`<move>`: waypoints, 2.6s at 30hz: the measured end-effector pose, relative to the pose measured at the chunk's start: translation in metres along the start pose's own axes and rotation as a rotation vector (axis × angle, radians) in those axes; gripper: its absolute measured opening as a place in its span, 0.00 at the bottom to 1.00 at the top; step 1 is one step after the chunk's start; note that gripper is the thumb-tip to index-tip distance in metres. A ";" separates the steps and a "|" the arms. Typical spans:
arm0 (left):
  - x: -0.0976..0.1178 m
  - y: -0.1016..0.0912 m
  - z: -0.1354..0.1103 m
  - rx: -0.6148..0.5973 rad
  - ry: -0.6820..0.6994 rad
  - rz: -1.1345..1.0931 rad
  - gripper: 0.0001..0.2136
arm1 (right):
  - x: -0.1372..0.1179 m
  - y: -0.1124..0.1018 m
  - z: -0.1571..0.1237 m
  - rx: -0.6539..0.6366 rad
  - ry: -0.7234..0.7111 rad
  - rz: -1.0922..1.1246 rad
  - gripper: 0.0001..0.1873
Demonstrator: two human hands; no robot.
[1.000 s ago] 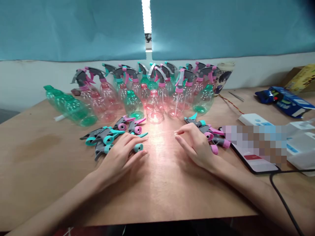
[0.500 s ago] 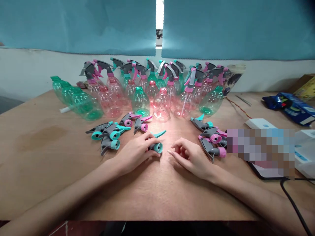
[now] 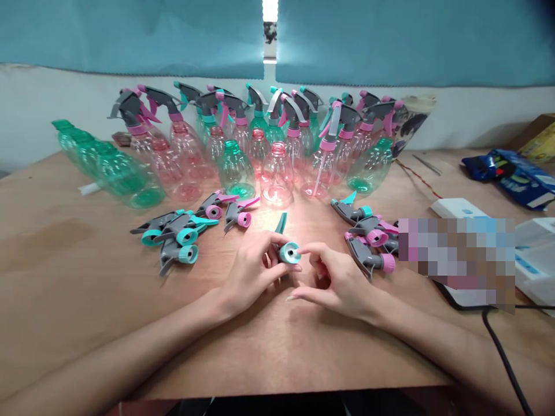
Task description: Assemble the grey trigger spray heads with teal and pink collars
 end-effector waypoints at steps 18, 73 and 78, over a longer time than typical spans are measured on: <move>-0.004 -0.002 -0.003 -0.066 0.052 0.086 0.10 | -0.006 0.007 -0.005 0.005 -0.092 -0.105 0.30; 0.000 -0.004 0.002 -0.181 -0.060 -0.064 0.12 | -0.003 0.004 -0.004 -0.114 0.239 0.321 0.25; -0.001 -0.003 0.000 -0.190 -0.029 -0.041 0.11 | -0.002 0.004 -0.004 -0.138 0.267 0.334 0.25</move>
Point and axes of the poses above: each hand's wrist, its own z-axis towards the middle knuckle, its own y-axis out of the palm, x = y × z, the point moved 1 cm from there along z, towards the middle knuckle, and after that the axes turned 14 degrees about z, right-handed, at the moved point
